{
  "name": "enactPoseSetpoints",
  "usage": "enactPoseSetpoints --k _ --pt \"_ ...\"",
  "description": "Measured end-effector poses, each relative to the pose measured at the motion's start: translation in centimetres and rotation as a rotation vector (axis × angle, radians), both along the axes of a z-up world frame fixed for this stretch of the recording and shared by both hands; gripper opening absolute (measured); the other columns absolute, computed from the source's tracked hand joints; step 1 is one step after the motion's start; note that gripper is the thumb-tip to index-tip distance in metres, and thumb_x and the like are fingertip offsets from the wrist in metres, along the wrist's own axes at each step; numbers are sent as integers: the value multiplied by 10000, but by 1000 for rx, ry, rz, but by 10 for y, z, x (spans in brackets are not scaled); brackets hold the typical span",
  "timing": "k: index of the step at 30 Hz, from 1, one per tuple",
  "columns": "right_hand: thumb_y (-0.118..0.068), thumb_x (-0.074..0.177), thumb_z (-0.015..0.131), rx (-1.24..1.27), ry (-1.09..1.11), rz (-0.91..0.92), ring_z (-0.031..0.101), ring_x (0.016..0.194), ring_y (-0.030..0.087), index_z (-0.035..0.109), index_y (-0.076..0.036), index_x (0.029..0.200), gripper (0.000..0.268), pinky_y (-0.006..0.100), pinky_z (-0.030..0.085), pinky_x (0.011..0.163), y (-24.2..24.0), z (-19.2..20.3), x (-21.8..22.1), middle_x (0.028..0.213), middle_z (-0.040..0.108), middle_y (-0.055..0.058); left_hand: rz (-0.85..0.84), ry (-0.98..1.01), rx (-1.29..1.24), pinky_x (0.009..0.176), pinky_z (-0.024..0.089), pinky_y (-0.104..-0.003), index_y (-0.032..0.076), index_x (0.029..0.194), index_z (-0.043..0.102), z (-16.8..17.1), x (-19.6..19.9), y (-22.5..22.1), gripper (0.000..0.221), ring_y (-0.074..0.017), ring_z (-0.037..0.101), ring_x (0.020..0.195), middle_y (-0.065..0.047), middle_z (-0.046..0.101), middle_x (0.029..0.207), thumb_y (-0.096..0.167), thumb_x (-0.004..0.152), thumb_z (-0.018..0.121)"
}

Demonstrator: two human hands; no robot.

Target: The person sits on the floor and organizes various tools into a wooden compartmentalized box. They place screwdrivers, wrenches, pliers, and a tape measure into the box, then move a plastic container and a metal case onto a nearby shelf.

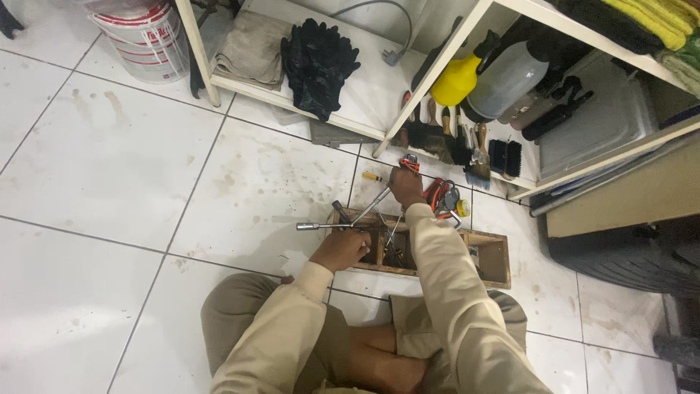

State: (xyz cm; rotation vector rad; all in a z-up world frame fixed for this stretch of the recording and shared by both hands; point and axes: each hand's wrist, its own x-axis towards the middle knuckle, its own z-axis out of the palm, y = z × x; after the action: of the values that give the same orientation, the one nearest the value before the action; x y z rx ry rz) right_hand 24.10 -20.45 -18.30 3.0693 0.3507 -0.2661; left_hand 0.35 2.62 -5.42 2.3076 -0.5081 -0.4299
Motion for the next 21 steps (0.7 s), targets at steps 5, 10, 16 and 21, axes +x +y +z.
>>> enactPoseSetpoints --k 5,10,16,21 --pt "-338 965 607 12 33 -38 713 1133 347 669 -148 1106 244 582 424 1059 -8 22 -10 1103 753 126 -9 -47 17 815 599 -457 95 1049 681 -3 -1 0 110 -335 753 975 -169 747 977 130 989 595" --pt "-290 967 614 -35 41 -30 729 1101 316 694 -144 1090 207 550 442 1052 -8 52 -29 1049 761 103 -22 -43 29 822 592 -476 114 1053 672 -16 0 -1 108 -337 756 946 -164 738 942 132 991 585" --pt "-291 954 676 -18 26 -26 736 1068 333 693 -134 1080 201 553 451 1052 -12 69 -47 1013 753 119 -15 0 22 828 589 -474 110 1105 668 -12 -2 -1 150 -330 755 950 -156 737 938 140 998 567" --pt "-228 994 594 98 -108 -48 763 912 345 686 -119 915 163 566 403 1089 -20 83 -60 864 752 129 -25 1 19 803 592 -480 91 1121 678 -17 1 -2 172 -351 758 924 -182 749 943 129 996 568"
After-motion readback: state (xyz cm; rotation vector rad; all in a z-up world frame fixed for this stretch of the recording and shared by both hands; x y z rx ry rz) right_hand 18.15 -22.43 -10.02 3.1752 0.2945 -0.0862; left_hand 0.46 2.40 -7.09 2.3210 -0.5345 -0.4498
